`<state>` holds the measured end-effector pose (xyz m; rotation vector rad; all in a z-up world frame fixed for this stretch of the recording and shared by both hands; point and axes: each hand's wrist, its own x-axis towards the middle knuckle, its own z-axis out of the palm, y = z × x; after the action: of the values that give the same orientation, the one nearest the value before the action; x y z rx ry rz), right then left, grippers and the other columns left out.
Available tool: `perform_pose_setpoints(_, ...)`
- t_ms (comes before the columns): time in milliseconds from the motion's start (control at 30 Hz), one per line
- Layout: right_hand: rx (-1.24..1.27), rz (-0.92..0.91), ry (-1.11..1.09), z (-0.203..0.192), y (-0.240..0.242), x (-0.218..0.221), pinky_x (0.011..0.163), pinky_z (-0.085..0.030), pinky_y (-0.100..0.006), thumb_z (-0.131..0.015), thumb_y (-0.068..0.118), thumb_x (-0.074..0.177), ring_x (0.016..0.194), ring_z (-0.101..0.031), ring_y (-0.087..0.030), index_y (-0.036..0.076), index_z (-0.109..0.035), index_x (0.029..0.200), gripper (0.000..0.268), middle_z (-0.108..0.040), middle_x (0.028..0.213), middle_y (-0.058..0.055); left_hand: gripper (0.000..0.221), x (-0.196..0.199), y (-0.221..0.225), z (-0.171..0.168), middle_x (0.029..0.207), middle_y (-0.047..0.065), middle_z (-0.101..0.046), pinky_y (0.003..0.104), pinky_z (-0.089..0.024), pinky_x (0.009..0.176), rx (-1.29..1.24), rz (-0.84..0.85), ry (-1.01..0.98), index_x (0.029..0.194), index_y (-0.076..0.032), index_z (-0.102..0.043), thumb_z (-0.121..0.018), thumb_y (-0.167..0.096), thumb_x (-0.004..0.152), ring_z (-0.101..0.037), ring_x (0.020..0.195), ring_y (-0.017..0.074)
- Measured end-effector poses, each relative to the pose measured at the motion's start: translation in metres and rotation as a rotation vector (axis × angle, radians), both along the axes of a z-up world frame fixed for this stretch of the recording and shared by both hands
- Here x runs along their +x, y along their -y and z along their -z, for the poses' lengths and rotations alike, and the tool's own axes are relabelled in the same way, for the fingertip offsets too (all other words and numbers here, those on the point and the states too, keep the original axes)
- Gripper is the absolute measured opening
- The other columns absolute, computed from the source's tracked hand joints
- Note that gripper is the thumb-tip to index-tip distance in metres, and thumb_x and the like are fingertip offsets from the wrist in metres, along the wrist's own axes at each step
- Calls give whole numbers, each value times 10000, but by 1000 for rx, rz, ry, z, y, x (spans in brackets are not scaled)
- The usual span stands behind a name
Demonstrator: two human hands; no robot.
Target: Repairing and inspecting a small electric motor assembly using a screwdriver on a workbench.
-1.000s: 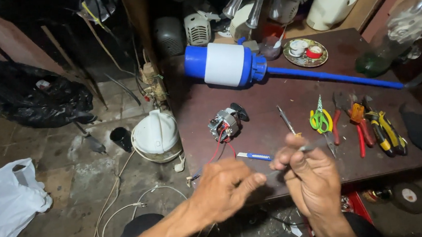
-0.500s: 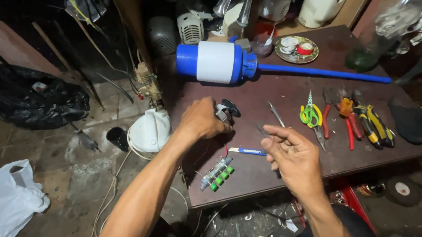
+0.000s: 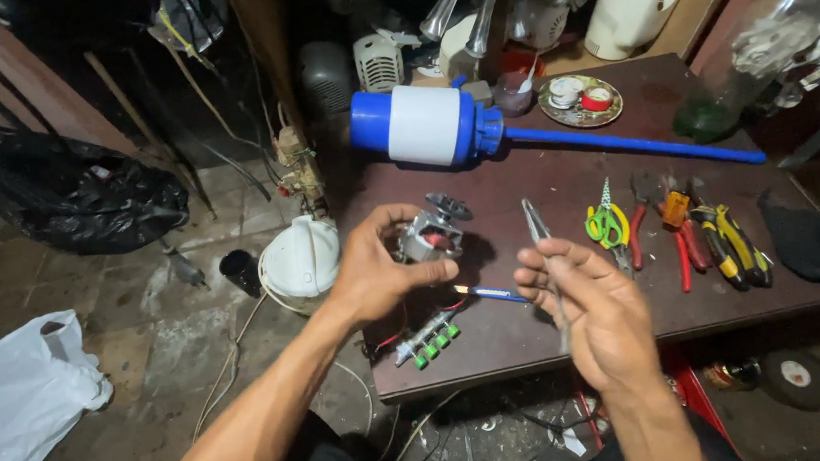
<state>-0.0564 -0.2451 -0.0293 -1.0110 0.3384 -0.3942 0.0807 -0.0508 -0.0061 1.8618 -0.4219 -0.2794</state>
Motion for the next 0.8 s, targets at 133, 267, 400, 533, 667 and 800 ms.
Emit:
perform_pose_setpoints(133,10,-37,28,-10,-8,-8,922,-548,-492,-404,-68,920,1044,-645,-399,-86,-564,1301,414,-641,1268,-338,760,-18,-1,19,1030,70,-721,246,-569,800,-277,18,19,1177,-77,-588,-950,-165,515,-673,878,142)
perform_pose_setpoints(267,-651,99,156,1,-13,-15,852,-600,-279,-712,60,850,898,-724,-207,-2,-713,1076,235,-756,1023,-155,912,-31,-3,23,1182,71,-713,226,-528,948,-305,-62,20,1284,-50,-584,-948,-219,465,-654,1057,123)
perform_pose_setpoints(400,-1050,123,154,-12,-25,-22,947,-537,-280,-691,152,879,1078,-630,-174,43,-764,1001,179,-661,1102,-87,869,-35,-2,28,1137,76,-729,233,-564,893,-419,-121,36,1279,-27,-599,-946,-175,496,-686,966,116)
perform_pose_setpoints(533,-941,-17,33,-3,-30,-24,941,-595,-273,-717,127,832,1019,-753,-151,65,-792,943,148,-782,1170,-102,853,-38,-2,20,1092,101,-748,242,-588,881,-457,-189,-28,1274,-14,-593,-937,-120,500,-705,925,135)
perform_pose_setpoints(667,-719,-114,-39,14,-30,-20,671,-570,-239,-715,147,857,662,-713,-134,-2,-708,1004,209,-762,806,-84,864,-38,-1,20,1137,113,-730,260,-590,917,-468,-206,7,1240,-29,-593,-953,-145,462,-708,990,158)
perform_pose_setpoints(800,-595,-274,-102,5,-29,-21,632,-475,-286,-612,250,943,601,-593,-161,-35,-792,851,350,-674,602,-90,888,-37,2,25,1084,120,-744,275,-600,890,-555,-149,-48,1235,-20,-582,-951,-68,428,-709,942,160)
